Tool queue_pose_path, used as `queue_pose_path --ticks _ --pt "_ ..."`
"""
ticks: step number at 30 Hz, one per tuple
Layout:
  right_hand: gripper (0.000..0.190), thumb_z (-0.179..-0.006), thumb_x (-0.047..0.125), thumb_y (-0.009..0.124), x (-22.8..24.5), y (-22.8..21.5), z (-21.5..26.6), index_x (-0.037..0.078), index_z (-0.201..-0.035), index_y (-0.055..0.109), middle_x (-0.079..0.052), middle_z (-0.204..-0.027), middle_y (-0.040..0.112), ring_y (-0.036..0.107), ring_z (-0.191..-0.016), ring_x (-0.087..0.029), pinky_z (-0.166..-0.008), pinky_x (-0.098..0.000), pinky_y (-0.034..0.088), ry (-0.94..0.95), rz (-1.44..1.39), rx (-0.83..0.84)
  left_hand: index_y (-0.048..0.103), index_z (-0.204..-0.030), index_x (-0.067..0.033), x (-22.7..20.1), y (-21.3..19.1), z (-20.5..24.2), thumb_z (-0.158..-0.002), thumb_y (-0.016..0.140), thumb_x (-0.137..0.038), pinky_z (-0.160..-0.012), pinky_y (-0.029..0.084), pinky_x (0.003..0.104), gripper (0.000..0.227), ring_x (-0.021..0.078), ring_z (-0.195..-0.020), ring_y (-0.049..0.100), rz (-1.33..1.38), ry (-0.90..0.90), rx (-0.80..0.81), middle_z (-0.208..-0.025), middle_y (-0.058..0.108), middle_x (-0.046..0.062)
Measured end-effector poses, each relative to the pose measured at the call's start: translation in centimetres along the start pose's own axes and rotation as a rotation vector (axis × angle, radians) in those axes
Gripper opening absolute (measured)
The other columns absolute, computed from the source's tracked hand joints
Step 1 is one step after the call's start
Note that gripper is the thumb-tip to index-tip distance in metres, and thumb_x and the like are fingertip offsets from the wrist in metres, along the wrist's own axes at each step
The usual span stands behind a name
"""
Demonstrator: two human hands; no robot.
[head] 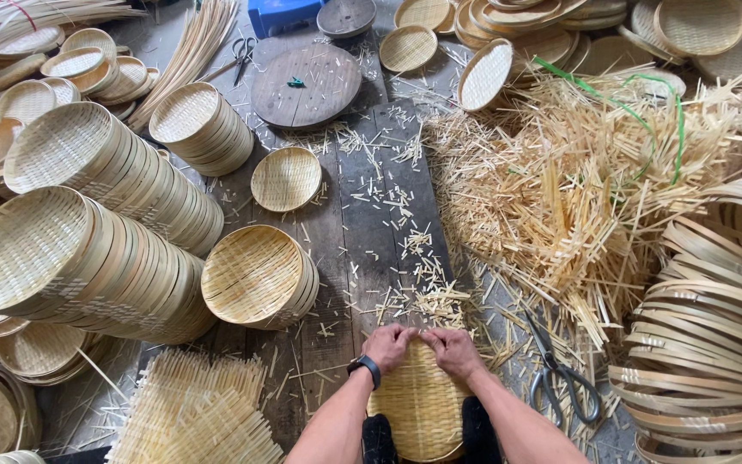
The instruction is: The person weaves bamboo strips together to form a square mat, uses metal shears to trim the mat into a circle, and then fits the circular woven mat into a circular bamboo rim.
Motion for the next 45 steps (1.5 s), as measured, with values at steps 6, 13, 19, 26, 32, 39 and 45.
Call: queue_pose_path --ticks 6,13,19,26,32,39,45 --pt "0.035 -0.103 0.037 0.047 0.2 0.1 1.7 0.017 -0.109 0.074 -0.010 -0.094 0.074 0.067 -0.088 -0.022 -0.087 -0.0455 0.051 -0.221 0.226 -0.105 0.075 -0.104 -0.0112 1.4 0.8 -1.9 -0.096 0.062 -0.053 -0.084 0.054 0.036 0.044 0.0215 -0.091 0.071 0.123 0.125 0.008 -0.096 0.077 0.009" --pt "0.058 -0.101 0.055 0.030 -4.1 2.0 -0.1 0.016 -0.124 0.066 -0.013 -0.088 0.071 0.067 -0.084 -0.024 -0.083 -0.0395 0.054 0.266 -0.030 0.166 0.076 -0.112 -0.0149 1.9 1.3 -2.5 -0.096 0.059 -0.051 -0.085 0.052 0.036 0.043 0.0205 -0.090 0.068 0.142 0.093 0.072 -0.097 0.076 0.009" --pt "0.074 -0.114 0.054 0.035 -7.0 3.1 -0.9 -0.012 -0.095 0.064 -0.015 -0.073 0.059 0.052 -0.073 -0.023 -0.071 -0.0461 0.051 0.237 -0.218 0.166 0.081 -0.110 -0.0144 2.2 1.6 -2.4 -0.091 0.062 -0.054 -0.084 0.054 0.035 0.047 0.0173 -0.087 0.070 0.256 -0.012 0.082 -0.098 0.081 0.007" --pt "0.053 -0.106 0.046 0.027 0.6 1.5 -0.3 0.011 -0.100 0.066 -0.008 -0.097 0.061 0.058 -0.092 -0.021 -0.089 -0.0415 0.046 -0.107 0.335 -0.029 0.067 -0.120 -0.0152 3.5 1.5 -3.3 -0.094 0.061 -0.058 -0.090 0.050 0.038 0.050 0.0186 -0.100 0.065 0.153 0.032 -0.004 -0.112 0.072 0.009" --pt "0.063 -0.098 0.066 0.026 5.3 5.5 -1.9 0.026 -0.116 0.070 -0.005 -0.102 0.061 0.055 -0.094 -0.018 -0.084 -0.0355 0.040 -0.016 0.534 0.245 0.062 -0.125 -0.0133 5.4 -0.4 2.2 -0.105 0.046 -0.031 -0.087 0.056 0.037 0.031 0.0251 -0.101 0.066 0.097 0.258 -0.889 -0.119 0.063 0.011" --pt "0.087 -0.072 0.099 0.038 5.7 5.0 -2.0 0.040 -0.126 0.070 0.002 -0.076 0.063 0.050 -0.065 -0.009 -0.053 -0.0272 0.030 0.231 0.525 0.342 0.081 -0.107 -0.0179 11.1 3.0 7.5 -0.098 0.062 -0.045 -0.077 0.054 0.035 0.034 0.0196 -0.080 0.066 0.347 -0.405 -0.537 -0.089 0.074 0.007" --pt "0.080 -0.074 0.095 0.042 6.6 4.5 -1.7 0.039 -0.124 0.071 0.001 -0.083 0.066 0.051 -0.066 -0.009 -0.054 -0.0266 0.031 0.310 0.520 0.329 0.080 -0.101 -0.0005 13.0 2.3 6.3 -0.087 0.080 -0.032 -0.079 0.054 0.036 0.034 0.0207 -0.083 0.067 0.986 -0.519 -0.337 -0.095 0.078 0.009"
Point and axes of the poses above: each hand's wrist, its own z-axis away from the middle knuckle, its own y-axis out of the palm, x = y × z, the point moved 5 cm from there along -z, towards the middle knuckle
